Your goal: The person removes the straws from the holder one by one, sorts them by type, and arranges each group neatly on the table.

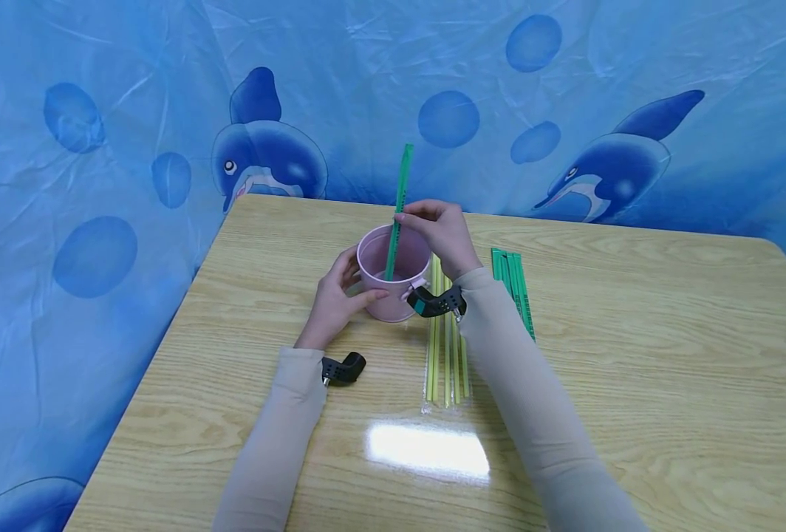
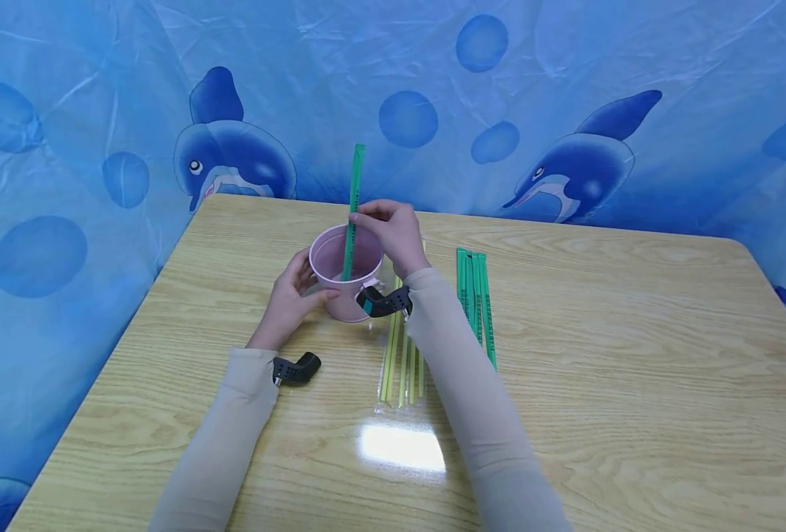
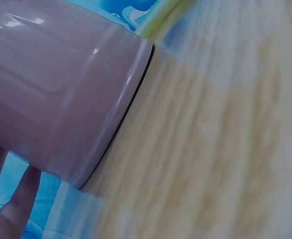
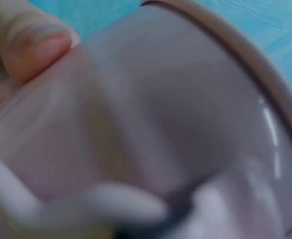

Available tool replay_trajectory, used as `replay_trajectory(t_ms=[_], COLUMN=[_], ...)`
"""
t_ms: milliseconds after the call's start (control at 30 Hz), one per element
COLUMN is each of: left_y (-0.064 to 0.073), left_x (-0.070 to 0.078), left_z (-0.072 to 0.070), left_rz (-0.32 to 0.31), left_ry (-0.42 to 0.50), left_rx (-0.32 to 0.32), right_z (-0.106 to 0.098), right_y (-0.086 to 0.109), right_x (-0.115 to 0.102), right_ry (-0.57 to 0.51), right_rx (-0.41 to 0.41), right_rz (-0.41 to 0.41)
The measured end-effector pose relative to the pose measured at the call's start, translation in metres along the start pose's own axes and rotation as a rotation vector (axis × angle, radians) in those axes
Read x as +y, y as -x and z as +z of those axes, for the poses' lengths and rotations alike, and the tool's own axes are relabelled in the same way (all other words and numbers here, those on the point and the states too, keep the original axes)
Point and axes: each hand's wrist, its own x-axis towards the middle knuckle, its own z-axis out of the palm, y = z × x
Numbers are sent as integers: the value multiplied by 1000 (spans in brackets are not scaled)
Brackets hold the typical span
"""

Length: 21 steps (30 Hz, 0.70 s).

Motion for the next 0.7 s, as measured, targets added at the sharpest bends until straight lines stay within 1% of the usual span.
replay_trajectory(t_ms=[167,333,500,700], left_y=[0,0,1,0], left_x=[0,1,2,3], left_z=[1,0,0,0], left_rz=[-6,-1,-3,-7], left_ry=[-8,-10,-3,16], left_rx=[2,1,-2,0], right_z=[-3,-6,-8,-12], right_y=[2,4,5,8], right_x=[-2,-5,-8,-14], right_ry=[-5,-33,-54,-82], right_rx=[31,33,27,47], right_rz=[-33,-63,-65,-69])
